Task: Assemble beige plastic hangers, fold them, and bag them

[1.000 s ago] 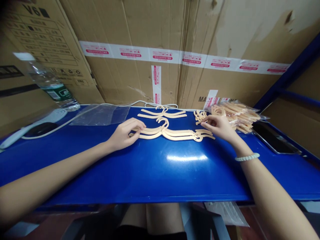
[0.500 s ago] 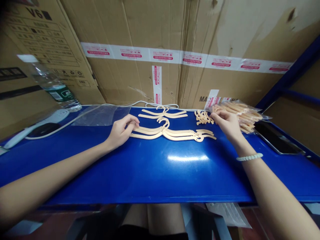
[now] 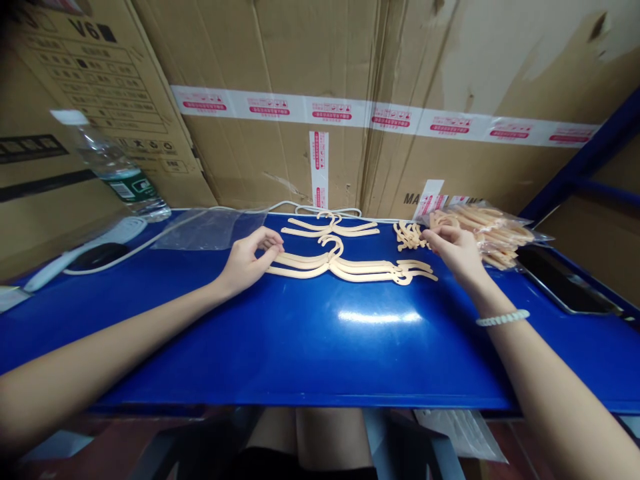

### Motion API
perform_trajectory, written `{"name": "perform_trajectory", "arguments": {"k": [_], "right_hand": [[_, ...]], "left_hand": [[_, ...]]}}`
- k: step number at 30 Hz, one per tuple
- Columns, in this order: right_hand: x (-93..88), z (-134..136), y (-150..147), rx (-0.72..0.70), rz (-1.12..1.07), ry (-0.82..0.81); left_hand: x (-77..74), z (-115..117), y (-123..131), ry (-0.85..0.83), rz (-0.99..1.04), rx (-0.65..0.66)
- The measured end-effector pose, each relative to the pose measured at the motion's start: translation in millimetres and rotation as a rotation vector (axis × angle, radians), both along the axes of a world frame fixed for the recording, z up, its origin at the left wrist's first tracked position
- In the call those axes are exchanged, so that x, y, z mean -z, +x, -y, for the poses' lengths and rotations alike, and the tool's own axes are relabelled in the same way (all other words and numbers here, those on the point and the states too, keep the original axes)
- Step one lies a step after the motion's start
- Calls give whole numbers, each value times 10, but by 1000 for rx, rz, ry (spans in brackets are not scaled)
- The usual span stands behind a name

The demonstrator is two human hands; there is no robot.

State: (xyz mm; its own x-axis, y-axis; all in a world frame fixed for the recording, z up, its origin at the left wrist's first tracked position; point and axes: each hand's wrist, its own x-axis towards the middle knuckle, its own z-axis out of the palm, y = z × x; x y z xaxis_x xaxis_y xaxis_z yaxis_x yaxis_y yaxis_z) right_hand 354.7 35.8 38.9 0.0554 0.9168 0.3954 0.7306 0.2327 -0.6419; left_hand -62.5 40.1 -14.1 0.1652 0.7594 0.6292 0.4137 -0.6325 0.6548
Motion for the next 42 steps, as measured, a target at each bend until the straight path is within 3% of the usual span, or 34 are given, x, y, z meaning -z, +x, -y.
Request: {"name": "perform_trajectory", "arguments": {"k": [3,10,26,36,42], "right_hand": [[-19,13,-28,70,-163,0],[-29,15,-52,78,-198,-12],[-83,71,-152,58,22,-39],[-74,59,-143,65,34,-44],[-33,25,-111,56,157,37]], "left_hand": [[4,-6,-3,4,-1,1],[1,-10,-2,-2,-8,-3],[1,-11,-4,2,-30,6],[0,-10,0,4,-37,13],[10,-32,-2,8,-76,16]]}}
